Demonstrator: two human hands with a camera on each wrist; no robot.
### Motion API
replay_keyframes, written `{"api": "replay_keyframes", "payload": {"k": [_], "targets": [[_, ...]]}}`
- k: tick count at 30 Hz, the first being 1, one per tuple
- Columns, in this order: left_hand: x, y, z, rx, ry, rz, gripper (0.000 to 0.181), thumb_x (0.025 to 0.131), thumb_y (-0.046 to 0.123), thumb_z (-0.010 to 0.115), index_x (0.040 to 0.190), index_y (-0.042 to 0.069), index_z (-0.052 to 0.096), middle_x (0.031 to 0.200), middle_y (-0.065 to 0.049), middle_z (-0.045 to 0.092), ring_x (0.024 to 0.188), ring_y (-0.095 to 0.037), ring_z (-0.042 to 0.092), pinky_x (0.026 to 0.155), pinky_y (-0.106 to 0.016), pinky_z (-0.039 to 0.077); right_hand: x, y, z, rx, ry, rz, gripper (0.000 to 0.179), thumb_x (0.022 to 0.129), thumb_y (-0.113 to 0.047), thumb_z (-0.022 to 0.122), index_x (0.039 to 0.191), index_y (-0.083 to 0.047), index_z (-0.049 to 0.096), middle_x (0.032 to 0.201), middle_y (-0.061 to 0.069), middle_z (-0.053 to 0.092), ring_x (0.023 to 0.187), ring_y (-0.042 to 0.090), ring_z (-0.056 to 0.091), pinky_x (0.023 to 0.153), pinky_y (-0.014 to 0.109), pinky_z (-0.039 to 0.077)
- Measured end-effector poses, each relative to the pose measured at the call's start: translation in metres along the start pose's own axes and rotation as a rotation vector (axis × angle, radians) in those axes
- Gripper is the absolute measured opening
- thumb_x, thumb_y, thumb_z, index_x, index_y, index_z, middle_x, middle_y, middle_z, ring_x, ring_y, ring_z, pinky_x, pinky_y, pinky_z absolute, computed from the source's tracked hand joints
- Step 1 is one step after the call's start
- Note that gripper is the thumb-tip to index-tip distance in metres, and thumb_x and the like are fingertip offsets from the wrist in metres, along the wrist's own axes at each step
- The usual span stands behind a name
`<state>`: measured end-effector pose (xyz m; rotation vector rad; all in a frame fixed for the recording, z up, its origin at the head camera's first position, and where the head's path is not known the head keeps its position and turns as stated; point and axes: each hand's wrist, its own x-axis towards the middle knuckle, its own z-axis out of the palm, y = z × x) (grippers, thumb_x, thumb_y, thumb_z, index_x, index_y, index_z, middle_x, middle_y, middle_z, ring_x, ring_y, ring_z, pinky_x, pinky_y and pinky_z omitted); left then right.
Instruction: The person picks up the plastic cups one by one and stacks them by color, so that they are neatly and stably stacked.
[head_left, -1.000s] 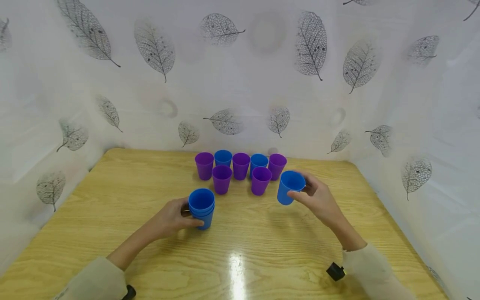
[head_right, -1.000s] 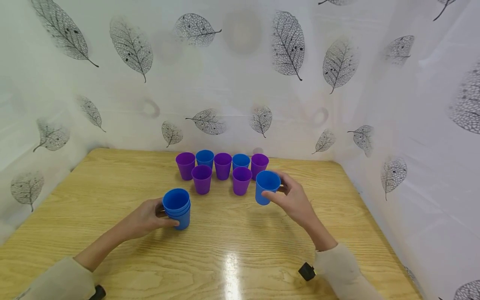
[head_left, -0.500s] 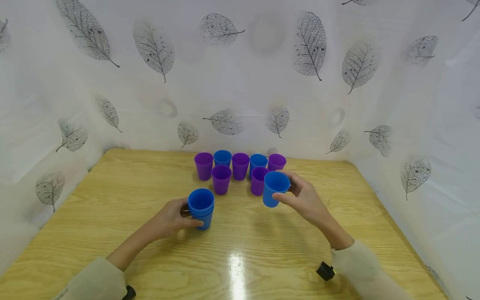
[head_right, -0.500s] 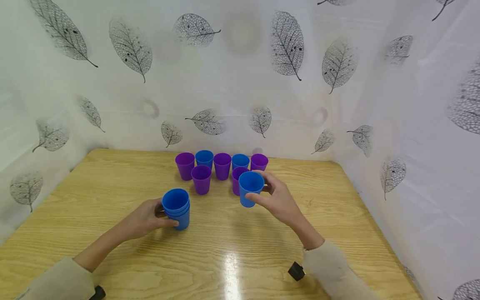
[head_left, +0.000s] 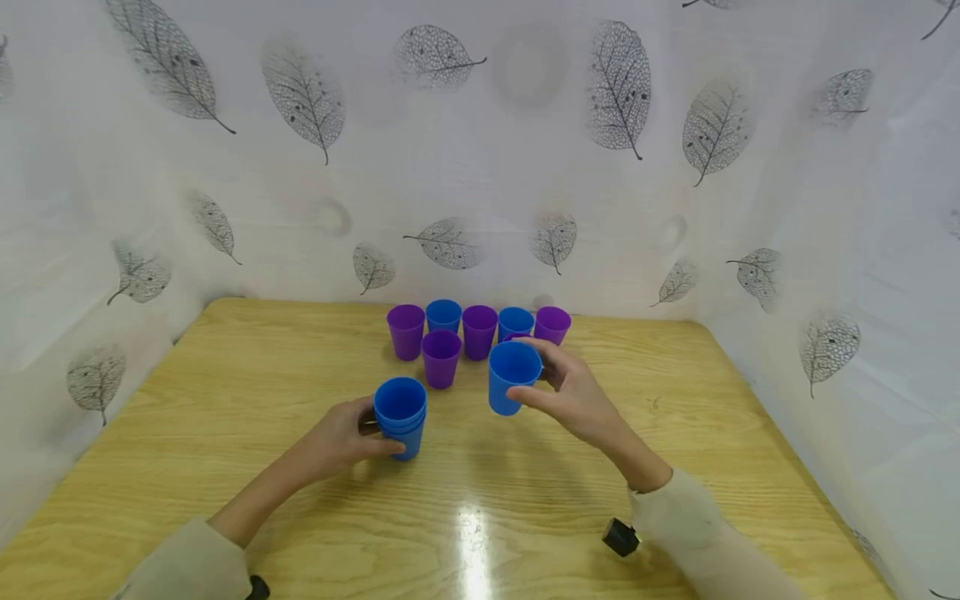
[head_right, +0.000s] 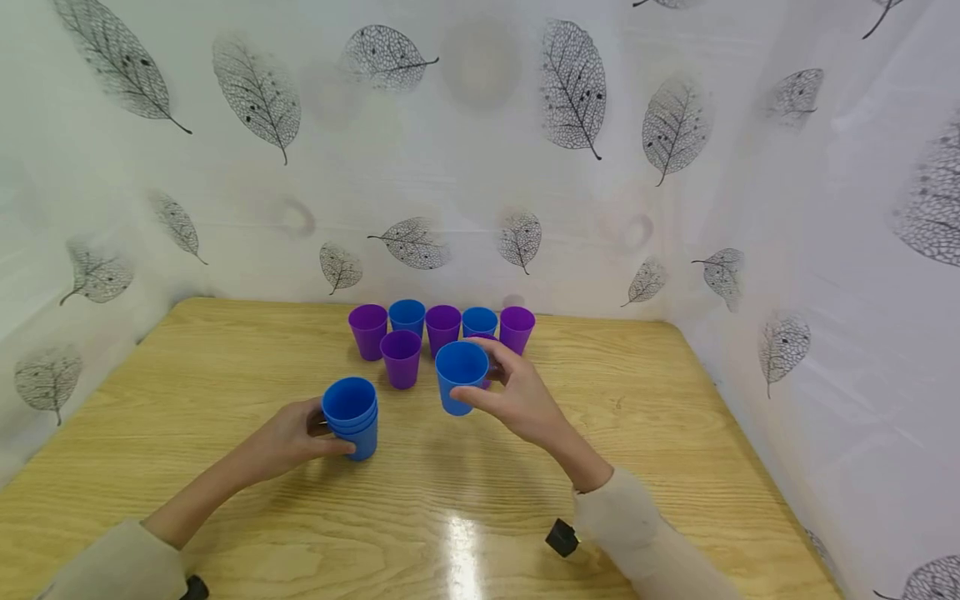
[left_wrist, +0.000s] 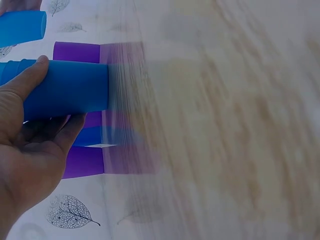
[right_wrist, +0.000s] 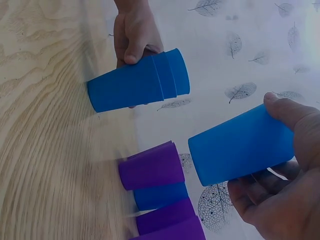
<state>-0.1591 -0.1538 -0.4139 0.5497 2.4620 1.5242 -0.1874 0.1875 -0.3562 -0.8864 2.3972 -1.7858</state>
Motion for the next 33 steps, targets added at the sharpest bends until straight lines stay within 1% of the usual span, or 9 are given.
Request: {"api": "replay_keyframes", "payload": {"k": [6,8,10,14,16,21,27,31,33], "targets": [[0.000,0.000,0.001,-0.015,0.000,0.011,0.069,0.087,0.013,0.085,0.141,-0.013,0.050,0.134,-0.028,0.061,0.124,-0.045,0.061,0.103,-0.050,0.054,0.007,-0.005,0.011,0.008,-0.010,0.002,0.061,0.090,-0.008,0.081,0.145,-0.001,0.054,0.132,0.018,0.063,0.112,0.030,0.067,0.093,0.034,0.059],[0.000,0.001,0.001,-0.017,-0.002,0.013,0.071,0.087,0.013,0.085,0.142,-0.013,0.049,0.135,-0.028,0.061,0.125,-0.045,0.060,0.103,-0.051,0.053,0.008,-0.007,0.014,0.014,-0.015,0.007,0.061,0.091,-0.011,0.081,0.144,-0.001,0.054,0.132,0.018,0.063,0.113,0.031,0.066,0.093,0.035,0.059],[0.000,0.001,0.001,-0.016,-0.002,0.017,0.071,0.087,0.013,0.085,0.143,-0.013,0.049,0.135,-0.028,0.060,0.126,-0.045,0.059,0.104,-0.051,0.053,0.010,-0.008,0.017,0.027,-0.021,0.008,0.061,0.091,-0.013,0.082,0.144,0.000,0.054,0.132,0.018,0.063,0.113,0.031,0.066,0.095,0.040,0.058],[-0.001,0.000,0.002,-0.011,-0.001,0.020,0.071,0.087,0.014,0.085,0.142,-0.012,0.049,0.135,-0.027,0.061,0.126,-0.045,0.059,0.104,-0.053,0.052,0.012,-0.010,0.021,0.042,-0.034,-0.002,0.063,0.092,-0.017,0.082,0.146,0.000,0.053,0.133,0.018,0.063,0.114,0.032,0.067,0.095,0.040,0.059],[-0.001,-0.001,0.002,-0.010,0.001,0.023,0.070,0.087,0.015,0.085,0.142,-0.011,0.050,0.135,-0.027,0.061,0.126,-0.045,0.059,0.104,-0.053,0.052,0.014,-0.011,0.023,0.049,-0.040,-0.009,0.064,0.092,-0.018,0.082,0.146,-0.001,0.052,0.133,0.018,0.063,0.113,0.032,0.068,0.093,0.037,0.060],[0.000,-0.002,0.002,-0.020,0.006,0.023,0.072,0.087,0.017,0.086,0.143,-0.009,0.048,0.136,-0.025,0.061,0.127,-0.045,0.059,0.105,-0.053,0.051,0.019,-0.015,0.028,0.048,-0.040,-0.017,0.066,0.091,-0.021,0.082,0.147,-0.003,0.053,0.134,0.016,0.064,0.112,0.030,0.069,0.092,0.037,0.060],[0.000,-0.002,0.002,-0.039,0.005,0.022,0.074,0.089,0.020,0.085,0.145,-0.009,0.047,0.136,-0.025,0.061,0.126,-0.044,0.059,0.105,-0.054,0.051,0.026,-0.023,0.035,0.020,-0.040,-0.019,0.067,0.090,-0.029,0.083,0.145,-0.006,0.055,0.129,0.011,0.066,0.105,0.026,0.070,0.088,0.036,0.061],[0.000,-0.001,0.001,-0.049,-0.004,0.022,0.074,0.090,0.021,0.083,0.147,-0.007,0.045,0.138,-0.025,0.059,0.127,-0.044,0.058,0.106,-0.055,0.051,0.033,-0.030,0.039,0.037,-0.053,-0.022,0.067,0.091,-0.027,0.083,0.146,-0.005,0.053,0.130,0.012,0.066,0.104,0.026,0.071,0.088,0.038,0.062],[-0.001,-0.001,0.000,-0.048,-0.007,0.021,0.075,0.091,0.023,0.083,0.148,-0.006,0.044,0.139,-0.025,0.059,0.128,-0.044,0.058,0.106,-0.055,0.050,0.036,-0.033,0.042,0.048,-0.059,-0.029,0.067,0.091,-0.024,0.083,0.147,-0.005,0.053,0.131,0.013,0.065,0.107,0.026,0.070,0.090,0.039,0.061]]}}
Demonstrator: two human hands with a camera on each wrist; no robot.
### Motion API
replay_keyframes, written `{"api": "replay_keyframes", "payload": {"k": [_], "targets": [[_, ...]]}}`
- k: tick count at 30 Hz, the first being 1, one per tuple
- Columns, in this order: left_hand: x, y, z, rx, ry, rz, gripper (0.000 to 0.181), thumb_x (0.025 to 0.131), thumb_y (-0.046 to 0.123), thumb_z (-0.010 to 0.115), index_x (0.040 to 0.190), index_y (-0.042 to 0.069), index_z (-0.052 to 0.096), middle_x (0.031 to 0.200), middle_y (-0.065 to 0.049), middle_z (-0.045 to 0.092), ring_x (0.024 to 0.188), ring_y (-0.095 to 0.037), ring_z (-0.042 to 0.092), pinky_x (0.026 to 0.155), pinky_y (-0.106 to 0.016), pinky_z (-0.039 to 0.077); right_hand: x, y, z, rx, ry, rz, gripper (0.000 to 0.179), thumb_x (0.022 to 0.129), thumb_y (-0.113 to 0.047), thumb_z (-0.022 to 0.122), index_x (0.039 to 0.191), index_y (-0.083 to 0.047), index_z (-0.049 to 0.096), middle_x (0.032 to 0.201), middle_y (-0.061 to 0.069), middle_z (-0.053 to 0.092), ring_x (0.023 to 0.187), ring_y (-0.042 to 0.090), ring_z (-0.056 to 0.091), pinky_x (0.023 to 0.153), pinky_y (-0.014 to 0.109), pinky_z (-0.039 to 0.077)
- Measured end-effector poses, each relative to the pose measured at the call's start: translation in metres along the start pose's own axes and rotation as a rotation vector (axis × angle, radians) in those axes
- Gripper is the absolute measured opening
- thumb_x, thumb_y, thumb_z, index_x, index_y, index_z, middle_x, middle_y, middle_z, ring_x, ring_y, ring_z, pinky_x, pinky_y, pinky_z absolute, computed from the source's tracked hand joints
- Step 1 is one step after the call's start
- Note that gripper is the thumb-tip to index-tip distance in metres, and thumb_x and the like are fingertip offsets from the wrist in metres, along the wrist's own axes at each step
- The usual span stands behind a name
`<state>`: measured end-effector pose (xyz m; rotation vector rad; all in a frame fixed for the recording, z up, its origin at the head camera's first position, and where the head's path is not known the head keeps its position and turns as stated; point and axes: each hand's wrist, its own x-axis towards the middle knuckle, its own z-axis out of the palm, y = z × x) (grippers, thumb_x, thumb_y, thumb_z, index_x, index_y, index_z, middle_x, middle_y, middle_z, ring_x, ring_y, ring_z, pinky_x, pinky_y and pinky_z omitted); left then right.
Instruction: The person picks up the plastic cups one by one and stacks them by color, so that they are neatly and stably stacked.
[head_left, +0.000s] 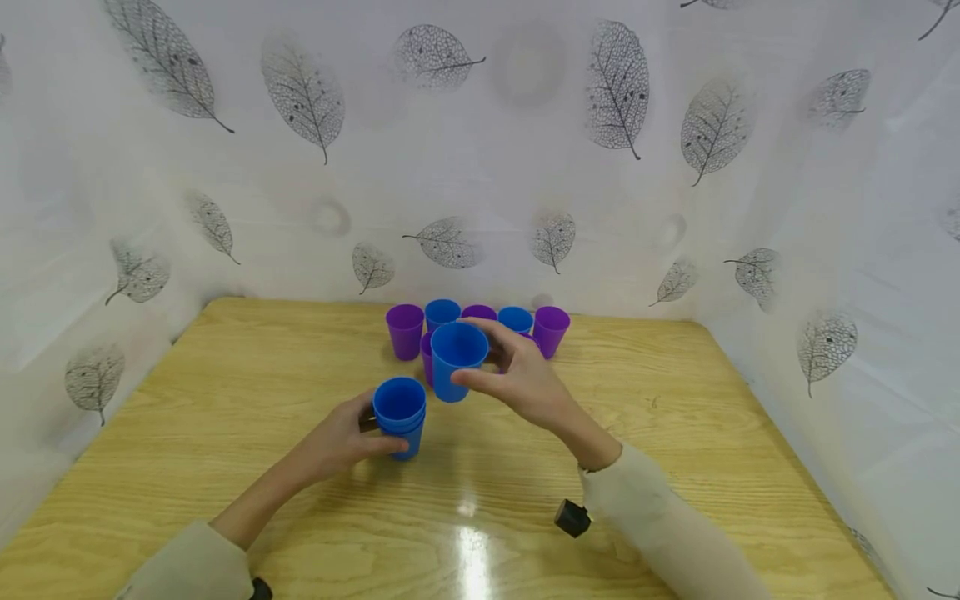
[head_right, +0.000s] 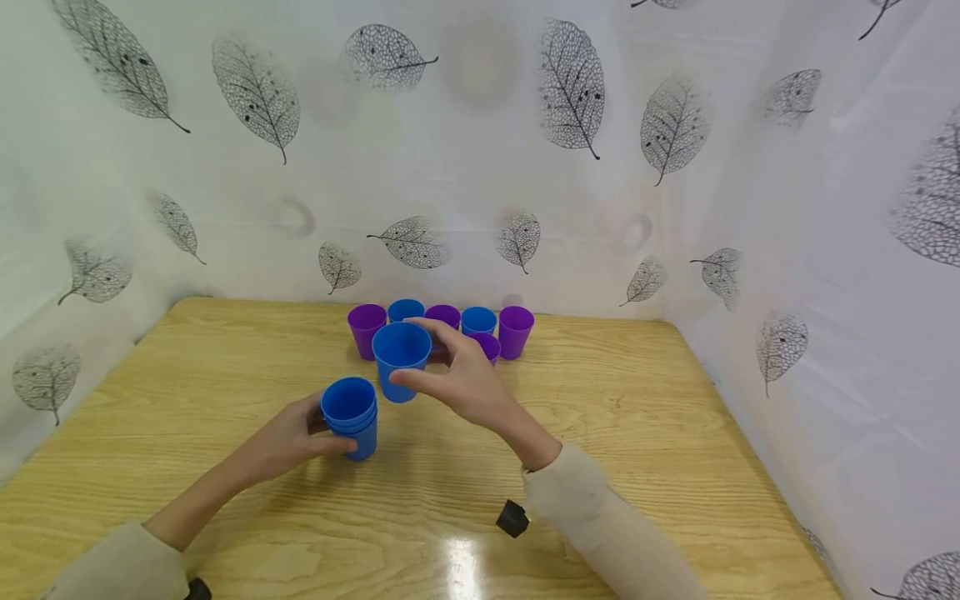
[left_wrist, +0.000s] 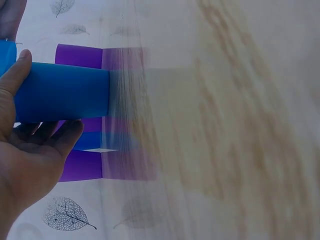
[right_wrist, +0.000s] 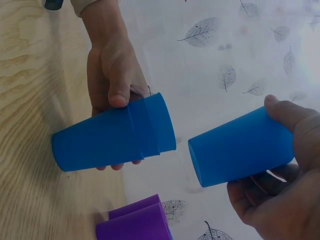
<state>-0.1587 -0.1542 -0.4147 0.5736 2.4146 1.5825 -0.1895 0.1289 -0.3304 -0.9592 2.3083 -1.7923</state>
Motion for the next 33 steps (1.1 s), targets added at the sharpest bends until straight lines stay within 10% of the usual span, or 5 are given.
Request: {"api": "replay_keyframes", "payload": {"k": [33], "targets": [[0.002,-0.002,0.000,-0.048,-0.037,0.008,0.080,0.097,0.022,0.076,0.157,-0.002,0.029,0.151,-0.028,0.046,0.137,-0.046,0.048,0.112,-0.062,0.041,0.032,-0.003,0.046,0.073,-0.118,0.004,0.065,0.094,-0.027,0.079,0.149,-0.007,0.050,0.131,0.010,0.064,0.112,0.019,0.068,0.096,0.034,0.058]]}}
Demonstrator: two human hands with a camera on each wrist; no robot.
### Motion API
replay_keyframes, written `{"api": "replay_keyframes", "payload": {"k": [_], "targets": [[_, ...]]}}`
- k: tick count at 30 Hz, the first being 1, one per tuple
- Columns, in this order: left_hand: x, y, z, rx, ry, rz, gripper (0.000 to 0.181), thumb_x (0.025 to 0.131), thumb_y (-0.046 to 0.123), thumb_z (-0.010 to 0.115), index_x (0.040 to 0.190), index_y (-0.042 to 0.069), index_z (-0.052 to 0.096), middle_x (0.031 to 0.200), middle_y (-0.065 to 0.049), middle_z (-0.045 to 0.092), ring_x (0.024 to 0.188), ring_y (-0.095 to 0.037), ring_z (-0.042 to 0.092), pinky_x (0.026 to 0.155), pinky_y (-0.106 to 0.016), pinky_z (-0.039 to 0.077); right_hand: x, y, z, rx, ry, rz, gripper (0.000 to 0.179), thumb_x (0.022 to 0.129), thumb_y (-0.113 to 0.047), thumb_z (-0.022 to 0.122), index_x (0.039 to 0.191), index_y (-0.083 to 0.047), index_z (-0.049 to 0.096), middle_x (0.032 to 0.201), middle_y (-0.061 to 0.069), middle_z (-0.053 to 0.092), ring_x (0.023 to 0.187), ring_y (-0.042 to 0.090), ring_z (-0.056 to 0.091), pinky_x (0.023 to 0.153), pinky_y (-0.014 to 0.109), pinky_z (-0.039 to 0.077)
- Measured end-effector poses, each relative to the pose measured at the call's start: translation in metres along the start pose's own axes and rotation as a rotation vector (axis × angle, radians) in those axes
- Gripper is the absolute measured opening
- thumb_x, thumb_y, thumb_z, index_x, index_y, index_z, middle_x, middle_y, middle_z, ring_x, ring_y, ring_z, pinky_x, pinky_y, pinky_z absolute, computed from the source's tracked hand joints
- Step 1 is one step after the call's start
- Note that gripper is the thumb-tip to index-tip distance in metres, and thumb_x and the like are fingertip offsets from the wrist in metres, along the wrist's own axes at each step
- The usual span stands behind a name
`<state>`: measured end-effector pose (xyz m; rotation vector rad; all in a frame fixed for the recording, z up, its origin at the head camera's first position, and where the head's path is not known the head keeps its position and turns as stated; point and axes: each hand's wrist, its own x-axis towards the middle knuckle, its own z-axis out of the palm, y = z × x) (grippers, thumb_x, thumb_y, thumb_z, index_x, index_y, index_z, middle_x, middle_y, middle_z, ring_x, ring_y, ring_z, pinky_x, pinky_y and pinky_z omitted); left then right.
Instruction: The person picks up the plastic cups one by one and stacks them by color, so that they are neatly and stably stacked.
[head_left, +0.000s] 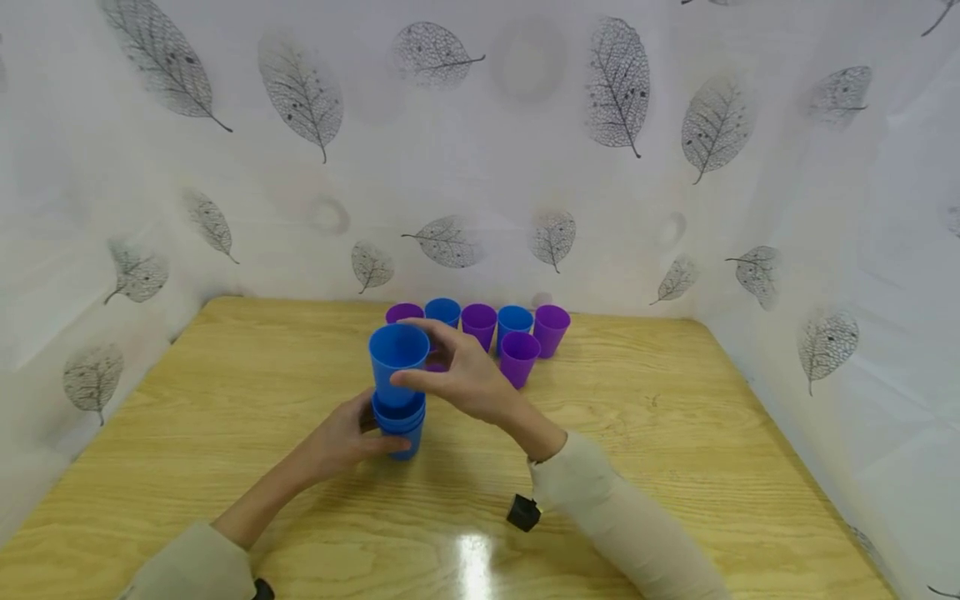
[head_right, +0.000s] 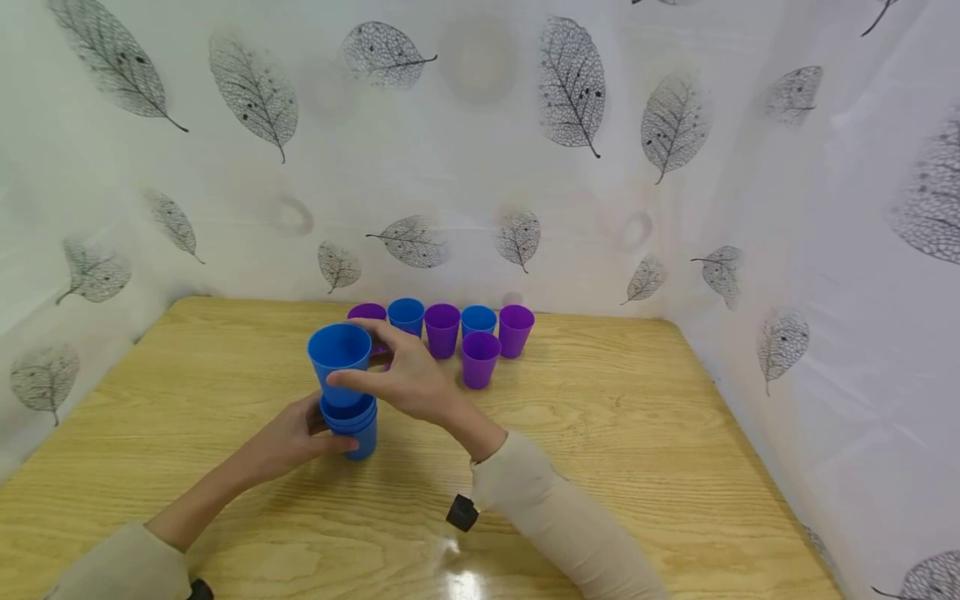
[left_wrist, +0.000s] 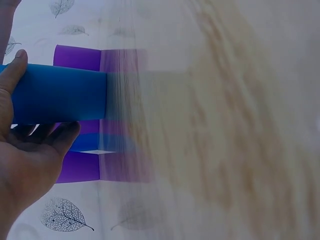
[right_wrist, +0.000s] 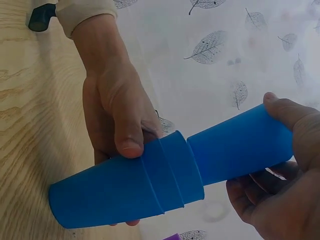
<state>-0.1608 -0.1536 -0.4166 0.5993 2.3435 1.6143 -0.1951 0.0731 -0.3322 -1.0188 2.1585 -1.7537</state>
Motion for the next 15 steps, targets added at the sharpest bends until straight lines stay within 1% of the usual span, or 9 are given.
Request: {"api": "replay_keyframes", "payload": {"k": [6,12,15], "targets": [[0.0007,0.0007,0.0008,-0.008,-0.003,-0.006,0.080,0.098,0.022,0.075,0.157,-0.003,0.028,0.151,-0.028,0.047,0.137,-0.047,0.049,0.112,-0.061,0.042,-0.0017,0.0038,0.0022,-0.017,-0.012,0.024,0.061,0.094,-0.015,0.078,0.148,-0.008,0.051,0.133,0.010,0.064,0.114,0.018,0.067,0.098,0.034,0.057],[0.0005,0.0015,0.0010,0.002,0.006,-0.008,0.078,0.097,0.021,0.075,0.156,-0.004,0.031,0.149,-0.027,0.050,0.135,-0.046,0.051,0.111,-0.060,0.044,-0.0032,0.0070,0.0022,-0.045,-0.023,0.017,0.062,0.092,-0.014,0.079,0.148,-0.007,0.052,0.135,0.010,0.063,0.115,0.017,0.067,0.098,0.036,0.057],[0.0006,0.0009,0.0008,0.023,0.014,-0.001,0.076,0.097,0.021,0.076,0.154,-0.005,0.034,0.145,-0.026,0.054,0.132,-0.044,0.055,0.109,-0.059,0.046,-0.0039,0.0091,0.0009,-0.054,-0.025,-0.005,0.061,0.092,-0.013,0.079,0.146,-0.006,0.053,0.136,0.010,0.062,0.119,0.020,0.064,0.102,0.039,0.055]]}}
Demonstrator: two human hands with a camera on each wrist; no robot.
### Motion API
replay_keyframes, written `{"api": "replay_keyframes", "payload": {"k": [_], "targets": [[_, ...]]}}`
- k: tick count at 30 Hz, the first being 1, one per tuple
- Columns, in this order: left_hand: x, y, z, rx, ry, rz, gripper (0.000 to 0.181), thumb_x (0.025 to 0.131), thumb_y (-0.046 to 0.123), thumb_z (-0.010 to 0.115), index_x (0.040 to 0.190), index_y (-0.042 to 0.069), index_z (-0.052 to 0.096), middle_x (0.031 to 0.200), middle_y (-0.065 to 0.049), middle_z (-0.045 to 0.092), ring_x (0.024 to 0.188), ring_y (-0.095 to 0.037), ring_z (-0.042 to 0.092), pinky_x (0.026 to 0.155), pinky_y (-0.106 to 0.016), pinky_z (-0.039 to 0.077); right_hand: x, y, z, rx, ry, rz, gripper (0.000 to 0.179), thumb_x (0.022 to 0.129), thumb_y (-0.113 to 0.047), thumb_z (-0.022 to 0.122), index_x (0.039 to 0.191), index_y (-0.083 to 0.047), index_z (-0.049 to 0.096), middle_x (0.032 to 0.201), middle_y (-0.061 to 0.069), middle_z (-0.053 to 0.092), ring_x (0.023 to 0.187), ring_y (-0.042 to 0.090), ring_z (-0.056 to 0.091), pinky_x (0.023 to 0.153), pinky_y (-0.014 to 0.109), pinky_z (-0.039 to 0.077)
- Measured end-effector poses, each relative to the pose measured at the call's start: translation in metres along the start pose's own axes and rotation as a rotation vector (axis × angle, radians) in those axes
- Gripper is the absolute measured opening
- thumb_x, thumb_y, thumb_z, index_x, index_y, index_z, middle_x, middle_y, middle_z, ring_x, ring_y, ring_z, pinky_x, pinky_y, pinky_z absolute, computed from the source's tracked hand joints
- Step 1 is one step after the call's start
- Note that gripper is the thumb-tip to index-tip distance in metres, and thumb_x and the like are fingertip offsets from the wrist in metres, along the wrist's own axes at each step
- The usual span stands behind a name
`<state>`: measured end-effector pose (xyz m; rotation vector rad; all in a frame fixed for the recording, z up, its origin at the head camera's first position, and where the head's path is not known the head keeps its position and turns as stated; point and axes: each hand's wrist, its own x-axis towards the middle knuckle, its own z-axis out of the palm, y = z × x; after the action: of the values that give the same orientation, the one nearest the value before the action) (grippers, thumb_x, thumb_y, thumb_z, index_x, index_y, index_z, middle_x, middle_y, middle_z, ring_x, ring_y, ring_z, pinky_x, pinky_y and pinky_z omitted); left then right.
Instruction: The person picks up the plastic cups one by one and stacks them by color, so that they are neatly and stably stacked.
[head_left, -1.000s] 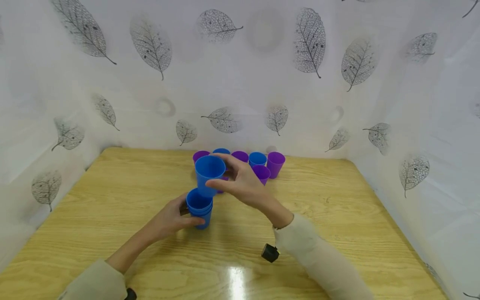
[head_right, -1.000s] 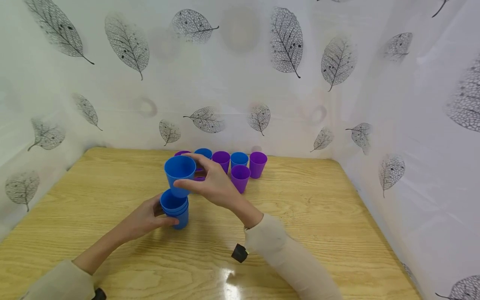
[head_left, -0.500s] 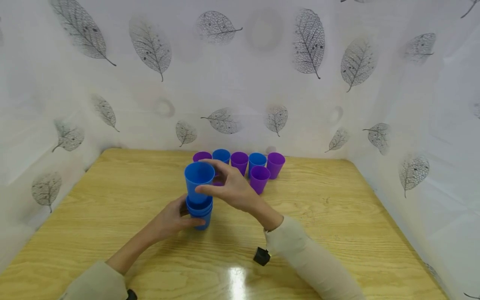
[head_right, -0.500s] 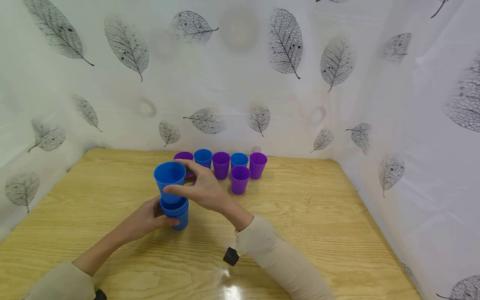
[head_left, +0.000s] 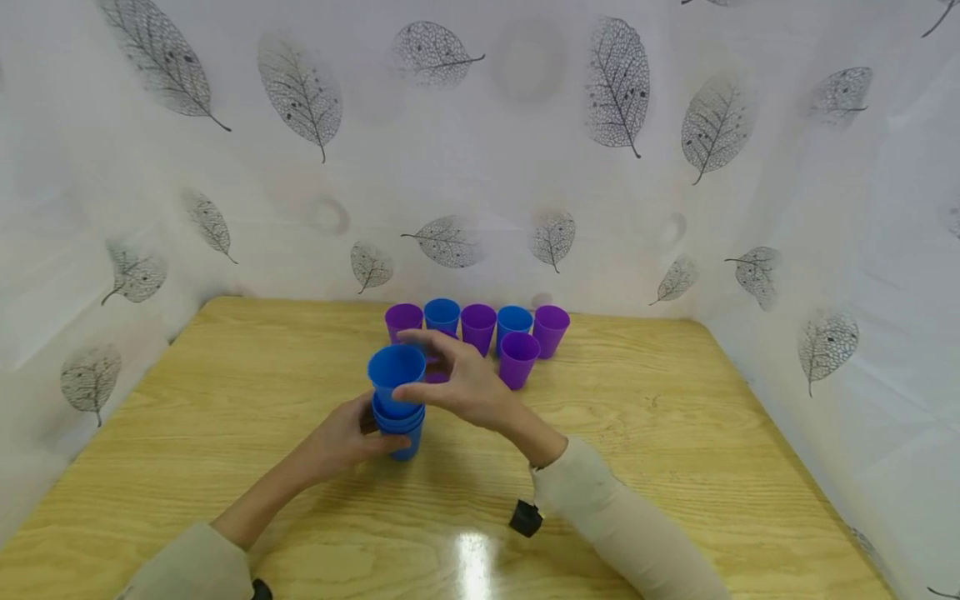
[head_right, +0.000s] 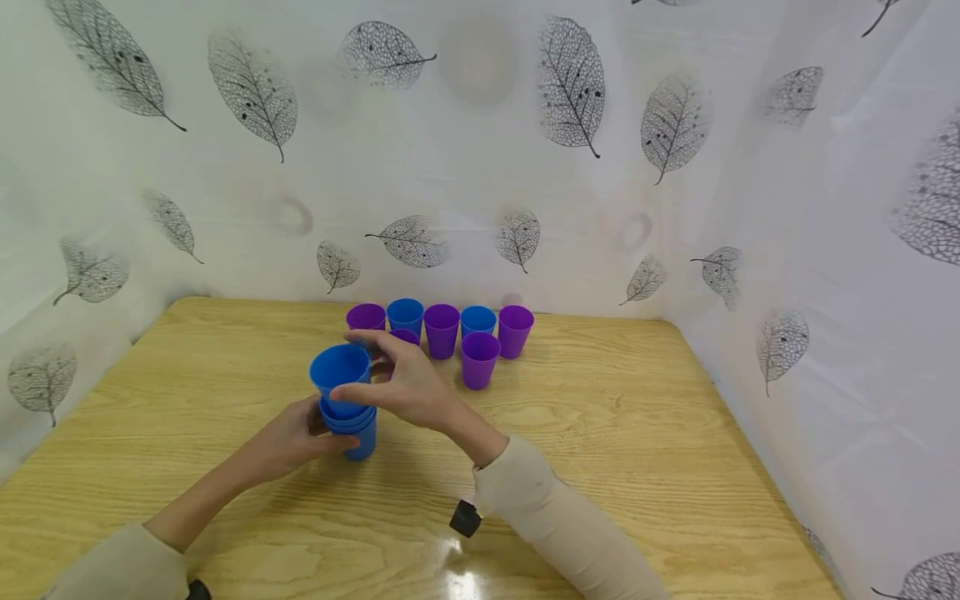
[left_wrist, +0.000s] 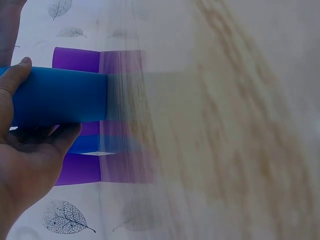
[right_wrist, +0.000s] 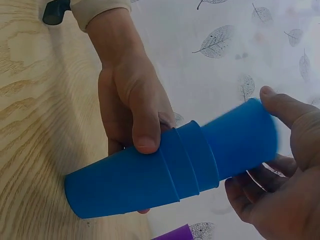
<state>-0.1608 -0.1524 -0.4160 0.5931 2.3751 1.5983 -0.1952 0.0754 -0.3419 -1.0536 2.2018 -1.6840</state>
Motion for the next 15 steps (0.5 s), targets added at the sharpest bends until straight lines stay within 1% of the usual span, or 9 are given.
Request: {"api": "replay_keyframes", "payload": {"k": [4,7,10,11,15], "targets": [[0.000,0.000,0.000,0.024,0.013,0.008,0.071,0.095,0.022,0.078,0.149,-0.007,0.042,0.137,-0.024,0.060,0.126,-0.040,0.060,0.106,-0.055,0.051,-0.002,0.003,-0.003,0.014,0.005,-0.044,0.056,0.093,-0.010,0.078,0.143,-0.002,0.055,0.138,0.011,0.062,0.127,0.029,0.060,0.108,0.045,0.051],[0.001,0.001,0.000,0.021,0.017,0.008,0.068,0.094,0.021,0.079,0.146,-0.007,0.045,0.135,-0.022,0.062,0.124,-0.039,0.061,0.105,-0.054,0.052,-0.004,0.006,-0.008,0.032,0.018,-0.061,0.054,0.094,-0.008,0.077,0.143,0.000,0.055,0.139,0.012,0.062,0.125,0.032,0.061,0.107,0.046,0.052],[0.001,0.002,0.000,0.020,0.018,0.005,0.067,0.093,0.020,0.080,0.145,-0.007,0.047,0.134,-0.022,0.063,0.123,-0.038,0.062,0.104,-0.053,0.052,-0.008,0.008,-0.015,0.030,0.041,-0.067,0.054,0.094,-0.007,0.076,0.143,0.001,0.055,0.138,0.013,0.062,0.122,0.033,0.062,0.105,0.048,0.053],[0.002,0.002,0.000,0.022,0.019,0.003,0.067,0.093,0.019,0.081,0.144,-0.007,0.048,0.133,-0.021,0.064,0.123,-0.038,0.062,0.104,-0.053,0.052,-0.009,0.008,-0.017,0.032,0.048,-0.069,0.053,0.094,-0.006,0.076,0.142,0.002,0.055,0.138,0.016,0.062,0.121,0.034,0.062,0.105,0.050,0.052],[0.002,0.003,0.001,0.034,0.023,-0.010,0.066,0.091,0.019,0.082,0.142,-0.007,0.049,0.132,-0.021,0.064,0.122,-0.037,0.063,0.104,-0.053,0.053,-0.014,0.009,-0.027,0.025,0.083,-0.045,0.052,0.095,-0.005,0.074,0.142,0.005,0.055,0.135,0.023,0.061,0.119,0.042,0.062,0.101,0.049,0.055]]}}
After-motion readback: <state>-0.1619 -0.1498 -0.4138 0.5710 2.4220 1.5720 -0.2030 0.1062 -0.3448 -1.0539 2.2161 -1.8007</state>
